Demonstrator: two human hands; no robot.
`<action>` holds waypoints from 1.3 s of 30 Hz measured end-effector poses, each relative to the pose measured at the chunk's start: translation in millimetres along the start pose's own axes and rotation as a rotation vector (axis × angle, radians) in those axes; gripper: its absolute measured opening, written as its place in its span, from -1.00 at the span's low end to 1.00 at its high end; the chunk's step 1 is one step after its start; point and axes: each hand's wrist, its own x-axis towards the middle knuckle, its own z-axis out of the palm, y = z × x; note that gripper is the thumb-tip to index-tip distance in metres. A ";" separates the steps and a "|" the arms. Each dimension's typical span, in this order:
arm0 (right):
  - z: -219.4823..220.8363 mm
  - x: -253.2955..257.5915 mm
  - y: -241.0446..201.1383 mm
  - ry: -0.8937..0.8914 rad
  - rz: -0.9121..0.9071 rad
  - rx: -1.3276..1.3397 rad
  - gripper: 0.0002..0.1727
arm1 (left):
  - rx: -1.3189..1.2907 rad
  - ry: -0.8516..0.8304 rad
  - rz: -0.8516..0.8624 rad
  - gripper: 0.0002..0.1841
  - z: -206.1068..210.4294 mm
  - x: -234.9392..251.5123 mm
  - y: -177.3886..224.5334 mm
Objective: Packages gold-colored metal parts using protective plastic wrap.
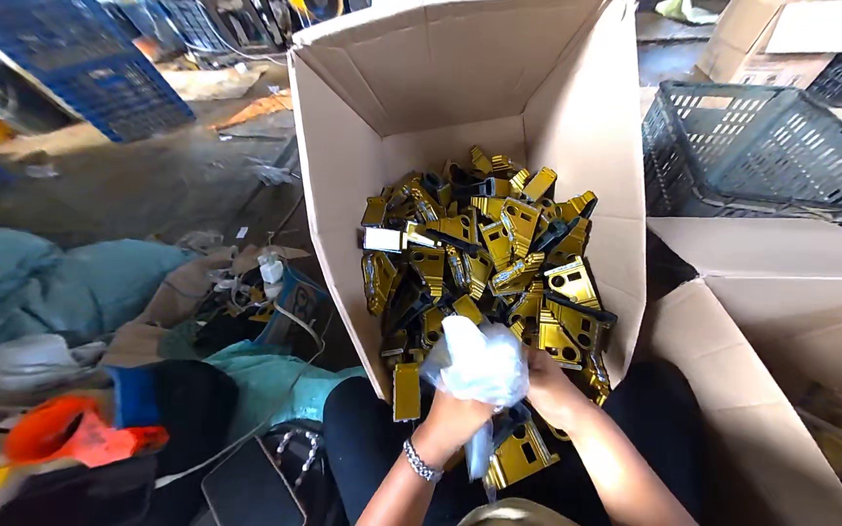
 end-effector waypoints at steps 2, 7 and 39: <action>-10.1 -0.3 1.5 -0.153 -0.004 0.064 -0.83 | -0.021 0.091 0.016 -0.56 -9.1 2.8 -1.8; -28.3 4.7 -2.0 -0.159 -0.021 0.098 -0.57 | 0.098 0.142 0.105 -0.36 -20.7 10.5 -1.2; -13.1 113.7 31.4 0.076 0.331 -0.965 0.03 | -0.003 0.641 -0.007 -0.49 -75.3 -1.8 -0.2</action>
